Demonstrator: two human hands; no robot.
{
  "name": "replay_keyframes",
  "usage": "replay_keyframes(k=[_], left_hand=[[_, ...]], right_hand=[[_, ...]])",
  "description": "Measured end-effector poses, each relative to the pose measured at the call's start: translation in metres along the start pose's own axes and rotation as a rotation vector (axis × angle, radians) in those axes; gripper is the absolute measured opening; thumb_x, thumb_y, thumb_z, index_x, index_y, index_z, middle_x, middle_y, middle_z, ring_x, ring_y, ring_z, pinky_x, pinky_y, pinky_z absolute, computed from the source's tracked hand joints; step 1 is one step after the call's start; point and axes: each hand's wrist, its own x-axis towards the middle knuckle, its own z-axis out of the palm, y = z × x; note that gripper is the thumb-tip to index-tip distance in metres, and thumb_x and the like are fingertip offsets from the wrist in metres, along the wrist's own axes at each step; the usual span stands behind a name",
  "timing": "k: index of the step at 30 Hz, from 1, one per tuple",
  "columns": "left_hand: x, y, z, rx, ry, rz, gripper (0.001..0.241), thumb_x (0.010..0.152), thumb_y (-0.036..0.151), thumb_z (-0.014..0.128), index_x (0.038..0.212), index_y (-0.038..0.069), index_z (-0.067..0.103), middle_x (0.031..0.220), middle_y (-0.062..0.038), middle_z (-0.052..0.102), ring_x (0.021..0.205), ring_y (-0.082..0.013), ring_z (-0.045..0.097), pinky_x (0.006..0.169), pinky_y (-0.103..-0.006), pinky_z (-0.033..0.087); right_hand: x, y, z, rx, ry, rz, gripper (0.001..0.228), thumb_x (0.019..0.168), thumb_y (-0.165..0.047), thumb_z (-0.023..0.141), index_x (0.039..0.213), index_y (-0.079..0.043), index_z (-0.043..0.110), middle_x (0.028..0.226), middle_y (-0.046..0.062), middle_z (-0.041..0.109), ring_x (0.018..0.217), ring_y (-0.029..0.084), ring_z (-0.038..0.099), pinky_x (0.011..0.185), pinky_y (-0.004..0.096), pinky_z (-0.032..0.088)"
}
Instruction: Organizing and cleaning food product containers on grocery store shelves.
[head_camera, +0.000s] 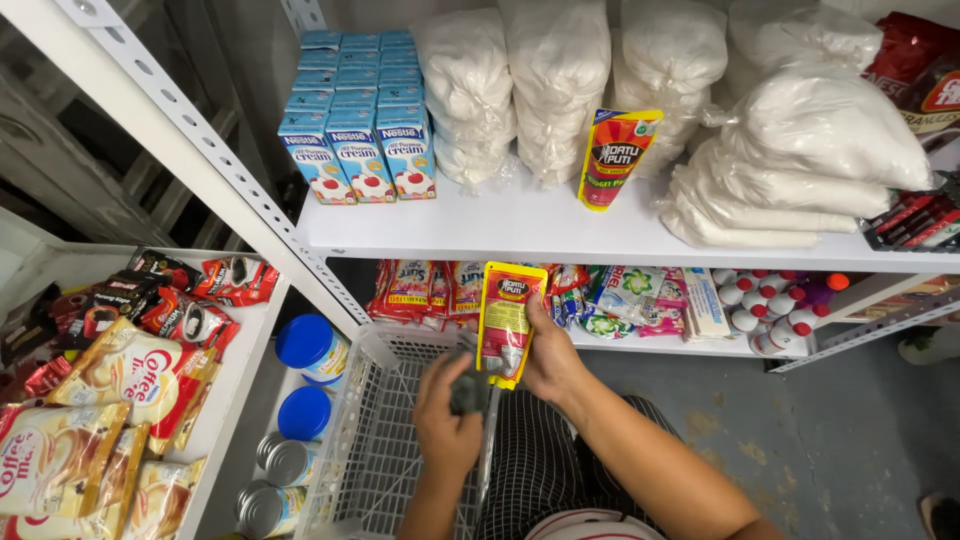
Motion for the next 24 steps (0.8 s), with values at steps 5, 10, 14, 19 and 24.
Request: replay_keyframes(k=[5, 10, 14, 19, 24], left_hand=[[0.027, 0.022, 0.005, 0.147, 0.008, 0.1, 0.046, 0.096, 0.027, 0.065, 0.139, 0.011, 0.06, 0.144, -0.018, 0.057, 0.135, -0.0395, 0.055, 0.111, -0.0523, 0.044], [0.033, 0.024, 0.034, 0.502, -0.276, 0.18, 0.07, 0.101, 0.056, 0.039, 0.157, 0.015, 0.046, 0.165, -0.019, 0.037, 0.154, -0.0437, 0.03, 0.122, -0.059, 0.017], [0.043, 0.022, 0.042, 0.417, -0.327, 0.094, 0.07, 0.107, 0.061, 0.025, 0.161, 0.019, 0.039, 0.171, -0.015, 0.03, 0.16, -0.0413, 0.022, 0.126, -0.0594, 0.012], [0.059, 0.025, 0.049, 0.442, -0.244, 0.122, 0.069, 0.106, 0.058, 0.028, 0.16, 0.018, 0.044, 0.171, -0.015, 0.029, 0.159, -0.0423, 0.021, 0.125, -0.0619, 0.012], [0.075, 0.031, 0.044, 0.369, -0.065, 0.127, 0.061, 0.108, 0.053, 0.038, 0.154, 0.014, 0.051, 0.164, -0.017, 0.04, 0.154, -0.0428, 0.032, 0.123, -0.0596, 0.025]], right_hand=[[0.004, 0.023, -0.032, 0.04, -0.119, 0.037, 0.082, 0.097, -0.07, 0.037, 0.147, -0.006, 0.045, 0.14, 0.02, 0.058, 0.127, 0.033, 0.06, 0.109, 0.051, 0.046], [-0.002, 0.022, -0.044, 0.124, -0.325, 0.121, 0.101, 0.089, -0.085, 0.031, 0.156, -0.009, 0.036, 0.151, 0.02, 0.048, 0.137, 0.035, 0.05, 0.115, 0.05, 0.037], [-0.006, 0.017, -0.045, -0.065, -0.346, 0.065, 0.114, 0.077, -0.09, 0.023, 0.162, -0.014, 0.024, 0.163, 0.016, 0.035, 0.149, 0.032, 0.038, 0.122, 0.047, 0.033], [-0.009, 0.01, -0.041, -0.274, -0.432, -0.068, 0.121, 0.074, -0.092, 0.02, 0.164, -0.013, 0.015, 0.169, 0.012, 0.027, 0.154, 0.028, 0.032, 0.125, 0.045, 0.03], [-0.005, 0.023, -0.066, -0.416, -0.493, -0.092, 0.125, 0.076, -0.093, 0.023, 0.164, -0.003, 0.017, 0.167, 0.018, 0.03, 0.153, 0.03, 0.033, 0.124, 0.048, 0.031]])
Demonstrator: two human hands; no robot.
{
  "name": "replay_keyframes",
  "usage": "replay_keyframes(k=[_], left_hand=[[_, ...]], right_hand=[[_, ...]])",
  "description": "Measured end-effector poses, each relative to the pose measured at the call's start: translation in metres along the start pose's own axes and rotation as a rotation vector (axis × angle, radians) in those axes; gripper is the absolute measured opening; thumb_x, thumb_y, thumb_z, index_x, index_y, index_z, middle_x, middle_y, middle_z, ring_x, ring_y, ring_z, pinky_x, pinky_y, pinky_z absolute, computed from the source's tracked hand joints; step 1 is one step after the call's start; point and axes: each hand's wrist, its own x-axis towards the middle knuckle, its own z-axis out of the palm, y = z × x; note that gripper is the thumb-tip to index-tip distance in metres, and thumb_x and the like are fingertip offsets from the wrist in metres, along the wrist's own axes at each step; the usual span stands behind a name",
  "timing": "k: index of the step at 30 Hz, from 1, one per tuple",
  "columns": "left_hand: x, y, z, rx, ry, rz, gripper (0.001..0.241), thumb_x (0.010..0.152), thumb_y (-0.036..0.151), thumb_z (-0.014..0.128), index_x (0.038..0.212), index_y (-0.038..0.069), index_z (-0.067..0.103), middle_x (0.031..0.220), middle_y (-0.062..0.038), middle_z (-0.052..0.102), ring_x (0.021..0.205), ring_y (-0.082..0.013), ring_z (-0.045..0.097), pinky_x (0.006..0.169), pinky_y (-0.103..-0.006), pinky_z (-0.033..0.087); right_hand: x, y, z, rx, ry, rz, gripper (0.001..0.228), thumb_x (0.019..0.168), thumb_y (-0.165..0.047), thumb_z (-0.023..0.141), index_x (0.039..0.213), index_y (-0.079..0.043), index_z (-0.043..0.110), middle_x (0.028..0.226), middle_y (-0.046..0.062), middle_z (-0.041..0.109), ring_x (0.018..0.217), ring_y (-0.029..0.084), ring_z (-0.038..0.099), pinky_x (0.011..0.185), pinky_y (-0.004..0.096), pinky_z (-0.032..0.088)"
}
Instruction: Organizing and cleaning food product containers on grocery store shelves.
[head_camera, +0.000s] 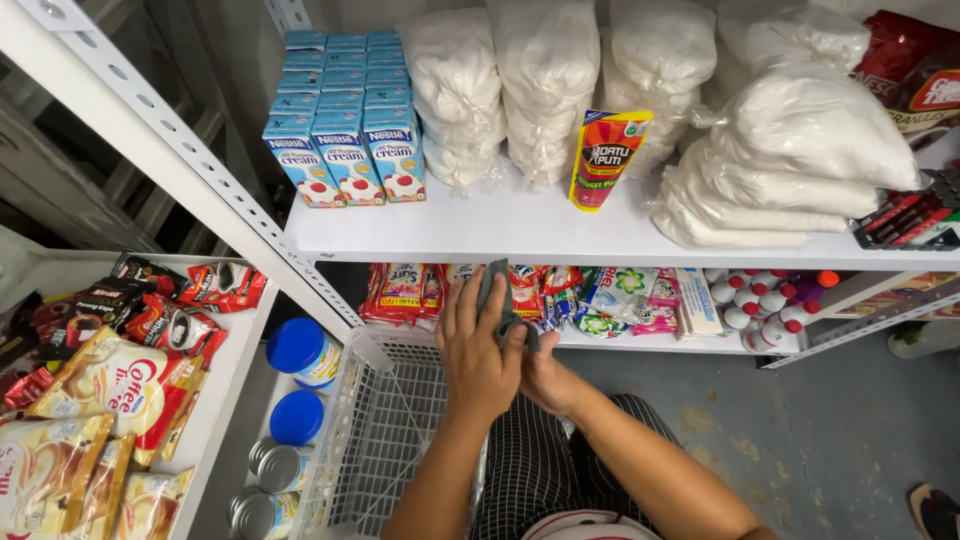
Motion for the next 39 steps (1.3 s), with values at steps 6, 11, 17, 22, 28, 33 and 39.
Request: replay_keyframes(k=[6, 11, 17, 22, 28, 33, 39], left_hand=[[0.019, -0.016, -0.004, 0.011, -0.108, -0.184, 0.038, 0.097, 0.042, 0.057, 0.113, 0.012, 0.074, 0.111, -0.015, 0.072, 0.114, -0.0379, 0.065, 0.091, -0.0559, 0.046], [0.019, -0.039, 0.004, -0.113, -0.119, -0.323, 0.034, 0.099, 0.034, 0.059, 0.092, 0.004, 0.071, 0.081, -0.017, 0.071, 0.075, -0.0383, 0.071, 0.067, -0.0485, 0.053], [0.015, -0.066, 0.012, -0.286, -0.017, -0.38, 0.033, 0.1, 0.031, 0.057, 0.094, 0.005, 0.076, 0.075, -0.015, 0.074, 0.069, -0.0328, 0.075, 0.064, -0.0425, 0.055], [0.018, -0.069, 0.005, -0.384, 0.24, -0.518, 0.036, 0.103, 0.031, 0.052, 0.106, 0.005, 0.077, 0.085, -0.011, 0.078, 0.075, -0.0271, 0.075, 0.068, -0.039, 0.056], [-0.015, -0.027, 0.016, -0.287, -0.119, -0.144, 0.054, 0.108, 0.032, 0.047, 0.153, 0.002, 0.05, 0.156, -0.025, 0.049, 0.149, -0.0449, 0.04, 0.12, -0.0517, 0.032], [-0.045, -0.018, 0.018, 0.037, -0.255, 0.021, 0.06, 0.099, 0.025, 0.056, 0.154, 0.005, 0.046, 0.163, -0.023, 0.038, 0.152, -0.0466, 0.033, 0.118, -0.0542, 0.032], [-0.088, -0.043, 0.028, -0.329, 0.113, -0.148, 0.052, 0.105, 0.028, 0.049, 0.151, 0.002, 0.049, 0.154, -0.022, 0.052, 0.143, -0.0418, 0.052, 0.118, -0.0521, 0.041]], right_hand=[[-0.002, -0.009, 0.024, -0.033, -0.077, 0.067, 0.118, 0.08, -0.09, 0.027, 0.164, -0.009, 0.013, 0.166, 0.013, 0.03, 0.153, 0.025, 0.031, 0.124, 0.047, 0.03], [0.0, -0.008, 0.022, -0.199, -0.064, 0.046, 0.089, 0.097, -0.066, 0.041, 0.163, -0.01, 0.021, 0.161, 0.01, 0.039, 0.149, 0.02, 0.035, 0.123, 0.041, 0.029], [0.002, 0.016, 0.009, -0.022, 0.048, 0.139, 0.058, 0.109, -0.038, 0.047, 0.158, -0.008, 0.037, 0.147, 0.011, 0.055, 0.135, 0.021, 0.052, 0.117, 0.041, 0.038], [0.015, -0.016, 0.033, 0.318, 0.228, 0.149, 0.056, 0.102, -0.041, 0.044, 0.151, -0.014, 0.039, 0.142, 0.012, 0.059, 0.129, 0.027, 0.059, 0.112, 0.047, 0.045], [0.03, 0.005, 0.005, 0.526, 0.421, -0.027, 0.055, 0.105, -0.046, 0.042, 0.148, -0.012, 0.044, 0.14, 0.012, 0.059, 0.127, 0.028, 0.059, 0.111, 0.047, 0.046], [0.027, -0.011, 0.006, 0.602, 0.532, -0.077, 0.052, 0.109, -0.048, 0.039, 0.142, -0.009, 0.048, 0.134, 0.015, 0.06, 0.124, 0.032, 0.059, 0.109, 0.049, 0.047], [0.036, -0.049, 0.028, 0.696, 0.529, -0.121, 0.068, 0.103, -0.056, 0.031, 0.148, -0.007, 0.045, 0.145, 0.016, 0.055, 0.133, 0.037, 0.054, 0.111, 0.054, 0.044]])
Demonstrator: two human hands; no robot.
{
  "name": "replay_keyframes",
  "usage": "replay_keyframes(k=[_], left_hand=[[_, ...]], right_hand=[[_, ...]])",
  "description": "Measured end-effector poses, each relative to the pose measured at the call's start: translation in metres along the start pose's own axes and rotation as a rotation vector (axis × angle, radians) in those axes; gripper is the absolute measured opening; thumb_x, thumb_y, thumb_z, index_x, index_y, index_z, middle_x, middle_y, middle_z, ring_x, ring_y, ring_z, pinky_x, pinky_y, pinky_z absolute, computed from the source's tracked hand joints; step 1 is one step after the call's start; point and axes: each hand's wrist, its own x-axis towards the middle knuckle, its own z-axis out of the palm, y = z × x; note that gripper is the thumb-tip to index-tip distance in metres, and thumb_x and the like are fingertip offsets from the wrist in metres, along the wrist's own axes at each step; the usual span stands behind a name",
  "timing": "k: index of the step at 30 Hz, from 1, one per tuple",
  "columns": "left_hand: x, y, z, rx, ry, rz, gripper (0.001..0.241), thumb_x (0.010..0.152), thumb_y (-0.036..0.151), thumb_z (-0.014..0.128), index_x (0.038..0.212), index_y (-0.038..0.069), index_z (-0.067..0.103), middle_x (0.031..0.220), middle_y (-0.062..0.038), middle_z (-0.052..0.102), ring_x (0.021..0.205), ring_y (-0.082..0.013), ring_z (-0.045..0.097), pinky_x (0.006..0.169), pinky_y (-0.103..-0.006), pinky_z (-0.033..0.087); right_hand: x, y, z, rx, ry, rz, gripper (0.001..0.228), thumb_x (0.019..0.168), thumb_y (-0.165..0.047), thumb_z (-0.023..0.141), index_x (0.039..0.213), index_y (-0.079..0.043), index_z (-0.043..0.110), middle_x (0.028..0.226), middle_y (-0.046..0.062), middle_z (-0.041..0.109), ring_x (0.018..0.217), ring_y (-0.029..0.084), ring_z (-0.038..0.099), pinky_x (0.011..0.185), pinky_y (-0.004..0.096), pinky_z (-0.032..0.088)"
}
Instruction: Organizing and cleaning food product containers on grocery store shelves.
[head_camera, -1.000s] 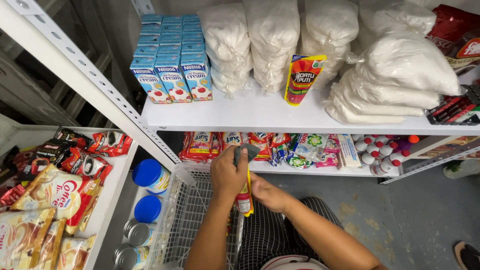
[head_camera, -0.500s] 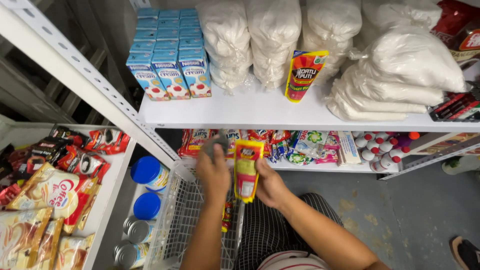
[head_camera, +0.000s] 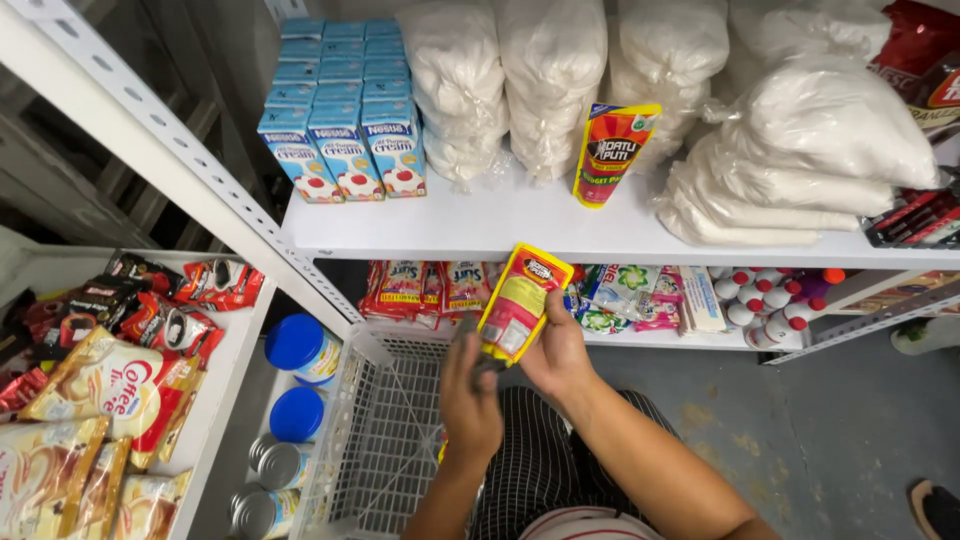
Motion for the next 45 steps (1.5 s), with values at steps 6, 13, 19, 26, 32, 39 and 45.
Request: replay_keyframes(k=[6, 13, 19, 26, 32, 39, 45], left_hand=[[-0.008, 0.013, -0.013, -0.002, 0.239, 0.078, 0.036, 0.108, 0.023, 0.057, 0.135, 0.0, 0.053, 0.131, -0.021, 0.06, 0.12, -0.0396, 0.06, 0.106, -0.0498, 0.047], [0.012, 0.05, -0.002, 0.243, 0.202, 0.111, 0.038, 0.097, 0.015, 0.068, 0.129, -0.002, 0.057, 0.118, -0.023, 0.065, 0.111, -0.0435, 0.061, 0.1, -0.0513, 0.049], [0.019, 0.063, 0.001, 0.201, 0.207, -0.004, 0.036, 0.093, 0.012, 0.072, 0.123, -0.003, 0.06, 0.112, -0.019, 0.066, 0.104, -0.0404, 0.062, 0.091, -0.0489, 0.051], [0.027, 0.065, -0.001, 0.287, 0.125, 0.033, 0.033, 0.085, 0.008, 0.071, 0.118, 0.005, 0.068, 0.106, -0.016, 0.065, 0.099, -0.039, 0.064, 0.089, -0.0489, 0.052], [0.055, 0.062, 0.015, 0.241, 0.032, 0.122, 0.037, 0.087, 0.008, 0.069, 0.124, 0.006, 0.068, 0.115, -0.019, 0.063, 0.103, -0.0402, 0.067, 0.085, -0.0471, 0.055], [0.096, 0.066, 0.039, 0.082, -0.054, 0.058, 0.022, 0.095, 0.015, 0.07, 0.114, 0.004, 0.07, 0.106, -0.017, 0.067, 0.096, -0.0383, 0.069, 0.08, -0.045, 0.057], [0.127, 0.06, 0.075, 0.095, -0.104, 0.038, 0.021, 0.096, 0.02, 0.066, 0.11, 0.006, 0.069, 0.102, -0.017, 0.068, 0.091, -0.0402, 0.068, 0.077, -0.0481, 0.054]], right_hand=[[0.0, -0.002, 0.009, 0.105, -0.133, -0.057, 0.072, 0.102, -0.059, 0.022, 0.154, -0.012, 0.039, 0.152, 0.009, 0.049, 0.141, 0.038, 0.047, 0.111, 0.066, 0.038], [-0.007, 0.009, 0.017, 0.073, -0.083, -0.089, 0.071, 0.104, -0.058, 0.021, 0.153, -0.011, 0.04, 0.152, 0.01, 0.05, 0.142, 0.037, 0.046, 0.115, 0.058, 0.038], [-0.011, 0.015, 0.009, 0.044, -0.086, -0.163, 0.077, 0.102, -0.062, 0.026, 0.152, -0.004, 0.04, 0.15, 0.013, 0.052, 0.142, 0.033, 0.047, 0.116, 0.052, 0.039], [-0.016, 0.012, 0.0, -0.094, -0.26, -0.499, 0.071, 0.106, -0.059, 0.035, 0.16, -0.013, 0.028, 0.157, 0.009, 0.04, 0.143, 0.028, 0.044, 0.12, 0.052, 0.034], [-0.037, -0.001, 0.028, -0.419, -0.29, -0.742, 0.086, 0.104, -0.063, 0.044, 0.167, -0.02, 0.003, 0.17, 0.005, 0.019, 0.153, 0.024, 0.029, 0.126, 0.046, 0.024], [-0.037, -0.03, 0.018, -0.677, -0.233, -0.873, 0.087, 0.107, -0.055, 0.048, 0.171, -0.012, 0.007, 0.164, 0.004, 0.022, 0.137, 0.024, 0.034, 0.114, 0.041, 0.03], [-0.033, -0.065, 0.033, -1.003, -0.073, -1.05, 0.061, 0.114, -0.035, 0.039, 0.165, -0.003, 0.024, 0.161, 0.01, 0.024, 0.151, 0.024, 0.027, 0.127, 0.038, 0.021]])
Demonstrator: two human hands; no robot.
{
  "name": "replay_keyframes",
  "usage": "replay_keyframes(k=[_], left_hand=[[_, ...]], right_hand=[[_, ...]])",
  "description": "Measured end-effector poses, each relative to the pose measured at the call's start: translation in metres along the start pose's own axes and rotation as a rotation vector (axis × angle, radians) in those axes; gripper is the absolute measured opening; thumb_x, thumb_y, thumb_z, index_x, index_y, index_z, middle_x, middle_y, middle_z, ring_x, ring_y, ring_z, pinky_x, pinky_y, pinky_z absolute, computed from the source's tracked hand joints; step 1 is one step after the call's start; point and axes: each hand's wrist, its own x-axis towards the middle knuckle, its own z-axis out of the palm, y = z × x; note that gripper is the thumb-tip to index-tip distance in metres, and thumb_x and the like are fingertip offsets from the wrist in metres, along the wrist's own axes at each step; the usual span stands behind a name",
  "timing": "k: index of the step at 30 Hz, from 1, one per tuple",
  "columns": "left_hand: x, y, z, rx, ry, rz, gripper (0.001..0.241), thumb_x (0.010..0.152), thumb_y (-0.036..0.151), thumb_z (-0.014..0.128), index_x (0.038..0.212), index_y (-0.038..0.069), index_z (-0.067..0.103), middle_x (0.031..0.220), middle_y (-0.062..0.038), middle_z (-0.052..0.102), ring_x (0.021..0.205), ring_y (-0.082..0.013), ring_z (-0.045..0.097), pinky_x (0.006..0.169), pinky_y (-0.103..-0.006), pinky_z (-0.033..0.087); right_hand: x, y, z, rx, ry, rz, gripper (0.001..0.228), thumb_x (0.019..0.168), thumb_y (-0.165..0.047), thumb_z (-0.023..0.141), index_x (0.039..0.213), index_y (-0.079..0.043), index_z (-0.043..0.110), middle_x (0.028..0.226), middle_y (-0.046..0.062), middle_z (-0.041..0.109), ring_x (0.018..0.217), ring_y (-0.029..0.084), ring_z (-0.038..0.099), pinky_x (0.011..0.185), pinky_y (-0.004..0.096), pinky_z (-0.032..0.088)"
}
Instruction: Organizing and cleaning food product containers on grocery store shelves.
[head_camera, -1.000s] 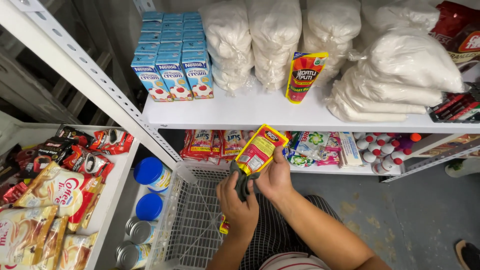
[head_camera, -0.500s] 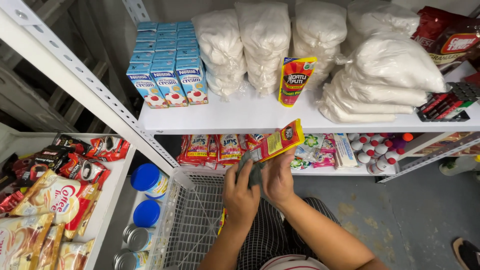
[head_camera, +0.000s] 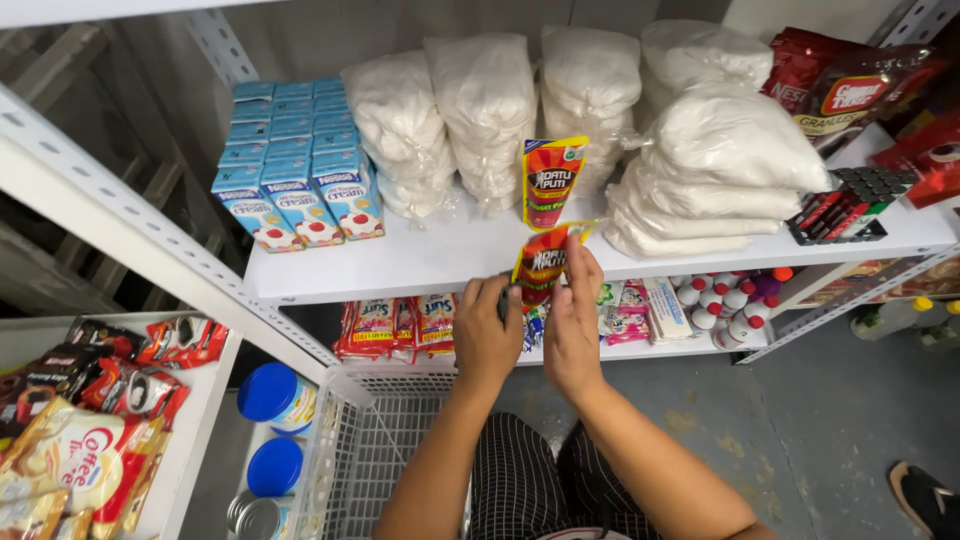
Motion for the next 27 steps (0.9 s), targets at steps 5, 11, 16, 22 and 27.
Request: replay_keyframes(k=[5, 11, 16, 22, 27], left_hand=[[0.041, 0.014, 0.017, 0.106, -0.121, -0.089, 0.019, 0.096, 0.024, 0.065, 0.108, 0.009, 0.07, 0.098, -0.018, 0.067, 0.088, -0.0425, 0.067, 0.073, -0.0522, 0.053], [0.057, 0.011, 0.044, 0.231, -0.193, -0.166, 0.02, 0.093, 0.026, 0.068, 0.107, 0.012, 0.071, 0.092, -0.017, 0.067, 0.083, -0.042, 0.068, 0.07, -0.0528, 0.054], [0.06, 0.012, 0.051, 0.254, -0.176, -0.186, 0.021, 0.091, 0.025, 0.068, 0.108, 0.012, 0.072, 0.091, -0.018, 0.068, 0.08, -0.0426, 0.068, 0.068, -0.0538, 0.054], [0.064, 0.013, 0.054, 0.31, -0.139, -0.218, 0.02, 0.092, 0.023, 0.068, 0.107, 0.011, 0.073, 0.089, -0.019, 0.07, 0.078, -0.0424, 0.07, 0.067, -0.0535, 0.055], [0.067, 0.012, 0.056, 0.326, -0.13, -0.241, 0.022, 0.09, 0.024, 0.069, 0.108, 0.011, 0.073, 0.089, -0.019, 0.07, 0.078, -0.0422, 0.07, 0.067, -0.0535, 0.055]], right_hand=[[0.035, 0.018, -0.02, -0.245, -0.012, -0.013, 0.055, 0.115, -0.031, 0.036, 0.162, -0.003, 0.035, 0.158, 0.016, 0.029, 0.15, 0.026, 0.029, 0.126, 0.035, 0.02], [0.055, 0.048, -0.038, -0.253, -0.037, 0.06, 0.053, 0.112, -0.034, 0.04, 0.157, -0.006, 0.046, 0.156, 0.017, 0.028, 0.147, 0.029, 0.03, 0.124, 0.036, 0.023], [0.057, 0.062, -0.044, -0.292, -0.023, 0.042, 0.053, 0.112, -0.037, 0.043, 0.156, -0.008, 0.048, 0.156, 0.018, 0.03, 0.148, 0.029, 0.031, 0.124, 0.038, 0.024], [0.06, 0.06, -0.044, -0.27, -0.053, 0.077, 0.053, 0.111, -0.038, 0.044, 0.155, -0.009, 0.049, 0.158, 0.018, 0.027, 0.149, 0.029, 0.03, 0.124, 0.038, 0.024], [0.064, 0.063, -0.047, -0.23, -0.081, 0.056, 0.055, 0.111, -0.042, 0.046, 0.155, -0.009, 0.049, 0.159, 0.017, 0.026, 0.15, 0.029, 0.029, 0.125, 0.038, 0.023]])
